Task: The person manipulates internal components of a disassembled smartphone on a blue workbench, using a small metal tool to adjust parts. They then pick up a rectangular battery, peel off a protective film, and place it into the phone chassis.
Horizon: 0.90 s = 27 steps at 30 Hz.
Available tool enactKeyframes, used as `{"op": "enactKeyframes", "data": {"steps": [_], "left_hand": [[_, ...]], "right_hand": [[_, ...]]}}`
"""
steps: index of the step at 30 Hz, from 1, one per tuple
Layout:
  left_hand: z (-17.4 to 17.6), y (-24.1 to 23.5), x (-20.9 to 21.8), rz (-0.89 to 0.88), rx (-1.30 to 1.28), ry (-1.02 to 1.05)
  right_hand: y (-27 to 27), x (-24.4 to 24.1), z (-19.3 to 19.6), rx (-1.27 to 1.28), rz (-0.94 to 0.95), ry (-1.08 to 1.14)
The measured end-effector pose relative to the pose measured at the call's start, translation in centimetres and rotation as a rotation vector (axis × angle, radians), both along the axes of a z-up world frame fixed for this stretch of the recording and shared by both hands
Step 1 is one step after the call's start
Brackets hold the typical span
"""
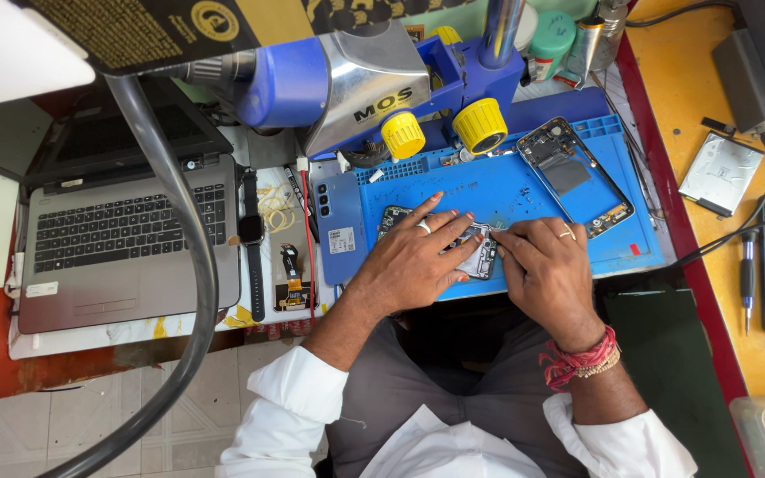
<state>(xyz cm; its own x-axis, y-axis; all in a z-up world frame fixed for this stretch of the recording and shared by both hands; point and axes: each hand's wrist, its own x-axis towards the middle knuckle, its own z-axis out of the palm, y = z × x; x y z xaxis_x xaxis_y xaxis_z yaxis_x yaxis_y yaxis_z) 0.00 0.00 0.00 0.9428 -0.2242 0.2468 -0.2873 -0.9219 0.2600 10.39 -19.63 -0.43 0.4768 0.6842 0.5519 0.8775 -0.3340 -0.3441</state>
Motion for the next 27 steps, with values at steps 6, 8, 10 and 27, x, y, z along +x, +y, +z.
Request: {"op": "enactKeyframes", "data": {"steps": [6,8,10,27], "left_hand": [[0.0,0.2,0.0,-0.001,-0.044,0.004],[0.1,0.3,0.0,-0.011,-0.051,0.005],[0.2,0.4,0.1,-0.018,-0.054,0.009],[0.3,0.2,0.3,-0.015,-0.009,0.038]], "right_hand": [[0.0,-0.2,0.0,0.024,-0.025,-0.006],[0.1,-0.3,0.2,0.025,-0.004,-0.056],[0.2,-0.5,0.3,0.01,0.007,-0.084],[-0.1,-1.0,0.0,-0.096,-0.032,-0.096]]}}
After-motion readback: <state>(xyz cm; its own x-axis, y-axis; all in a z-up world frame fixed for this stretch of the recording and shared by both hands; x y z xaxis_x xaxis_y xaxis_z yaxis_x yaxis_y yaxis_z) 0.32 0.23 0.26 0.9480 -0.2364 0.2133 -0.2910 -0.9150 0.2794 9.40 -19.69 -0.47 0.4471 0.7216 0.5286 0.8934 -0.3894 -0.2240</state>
